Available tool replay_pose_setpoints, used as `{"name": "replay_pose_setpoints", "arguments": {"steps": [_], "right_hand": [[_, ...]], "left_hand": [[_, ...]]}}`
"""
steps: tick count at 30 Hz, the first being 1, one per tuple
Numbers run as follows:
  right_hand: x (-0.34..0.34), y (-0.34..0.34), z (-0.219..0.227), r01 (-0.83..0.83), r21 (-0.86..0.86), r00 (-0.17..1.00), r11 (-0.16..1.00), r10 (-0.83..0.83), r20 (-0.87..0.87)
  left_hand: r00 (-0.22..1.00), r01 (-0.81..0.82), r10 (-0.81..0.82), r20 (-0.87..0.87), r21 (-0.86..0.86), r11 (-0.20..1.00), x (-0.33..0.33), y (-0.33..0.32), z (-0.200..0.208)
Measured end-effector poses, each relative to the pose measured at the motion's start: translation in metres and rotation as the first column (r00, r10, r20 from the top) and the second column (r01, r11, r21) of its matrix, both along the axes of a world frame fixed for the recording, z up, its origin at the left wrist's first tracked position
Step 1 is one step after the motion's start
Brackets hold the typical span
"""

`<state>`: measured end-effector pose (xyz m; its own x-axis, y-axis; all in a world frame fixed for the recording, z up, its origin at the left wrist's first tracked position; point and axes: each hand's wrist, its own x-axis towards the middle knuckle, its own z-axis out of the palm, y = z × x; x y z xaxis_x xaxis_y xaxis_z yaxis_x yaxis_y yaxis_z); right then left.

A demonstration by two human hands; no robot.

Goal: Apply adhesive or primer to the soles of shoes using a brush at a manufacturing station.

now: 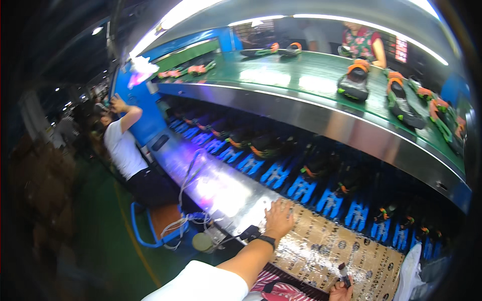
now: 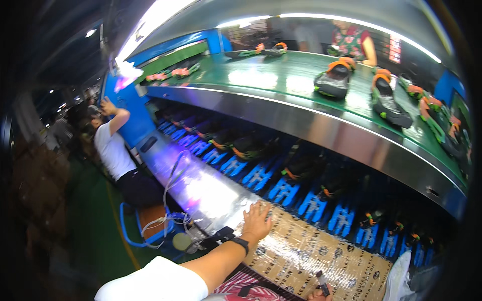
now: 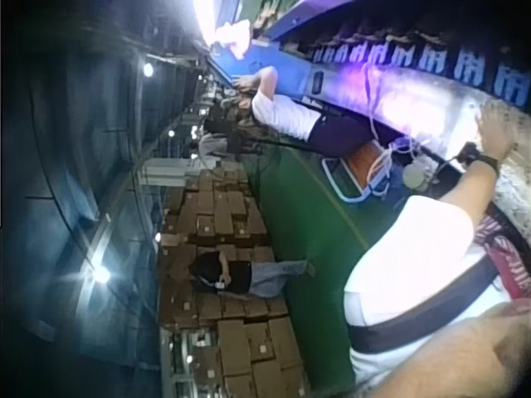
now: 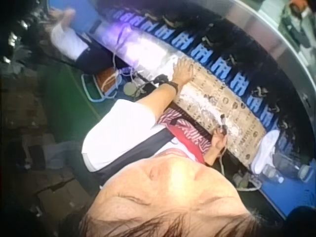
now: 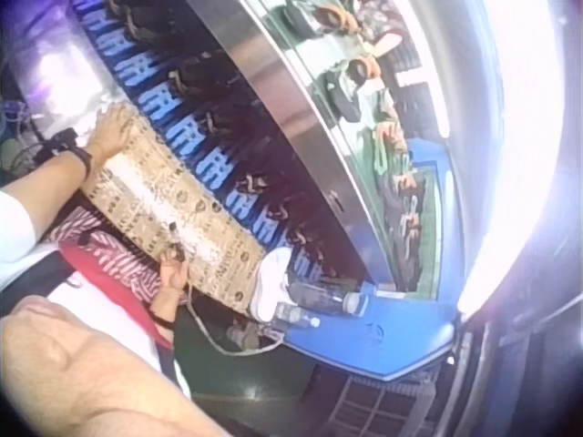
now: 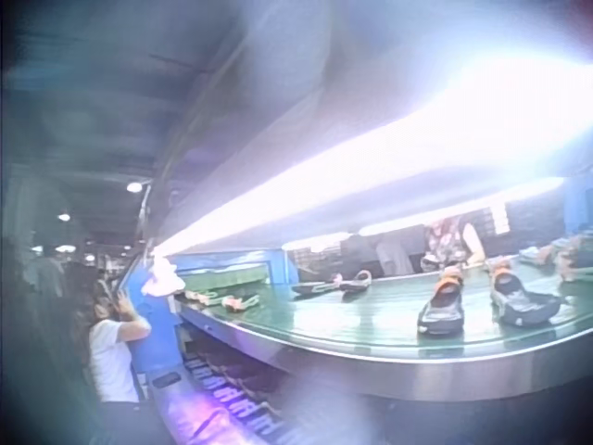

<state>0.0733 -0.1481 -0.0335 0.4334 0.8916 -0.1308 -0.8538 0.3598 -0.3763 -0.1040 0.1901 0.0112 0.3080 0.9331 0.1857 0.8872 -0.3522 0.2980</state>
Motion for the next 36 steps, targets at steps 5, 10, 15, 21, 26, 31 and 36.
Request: {"name": "replay_pose_setpoints", "arguments": {"steps": [5,10,15,21,26,31,36], "right_hand": [[-0.003,0.005,0.007,0.009,0.04,1.0,0.999,-0.01,0.005],[-0.004,0.006,0.007,-0.013,0.096,1.0,0.995,0.012,0.009],[-0.009,0.008,0.012,0.038,0.021,0.999,0.999,-0.039,0.03],[-0.014,0.012,0.019,0.057,0.009,0.998,0.998,-0.057,0.026],[-0.016,0.018,0.029,0.068,-0.033,0.997,0.997,-0.067,0.042],[-0.015,0.018,0.024,0.048,-0.017,0.998,0.999,-0.048,0.041],[-0.017,0.021,0.027,0.05,-0.011,0.998,0.999,-0.049,0.035]], "left_hand": [[1.0,0.003,-0.003,-0.017,0.01,1.0,-0.002,0.0,0.005],[1.0,0.004,-0.004,-0.023,0.022,1.0,0.001,-0.001,0.005],[0.999,0.009,-0.01,-0.031,-0.035,0.999,0.0,-0.001,0.008],[1.0,0.009,-0.008,-0.022,0.026,1.0,-0.004,0.002,0.002],[0.999,0.008,-0.008,-0.051,0.008,1.0,-0.002,0.003,0.005],[0.997,0.004,-0.006,-0.077,-0.029,1.0,-0.002,0.003,0.007],[0.997,-0.004,0.001,-0.081,-0.04,0.999,-0.003,0.004,0.006]]}}
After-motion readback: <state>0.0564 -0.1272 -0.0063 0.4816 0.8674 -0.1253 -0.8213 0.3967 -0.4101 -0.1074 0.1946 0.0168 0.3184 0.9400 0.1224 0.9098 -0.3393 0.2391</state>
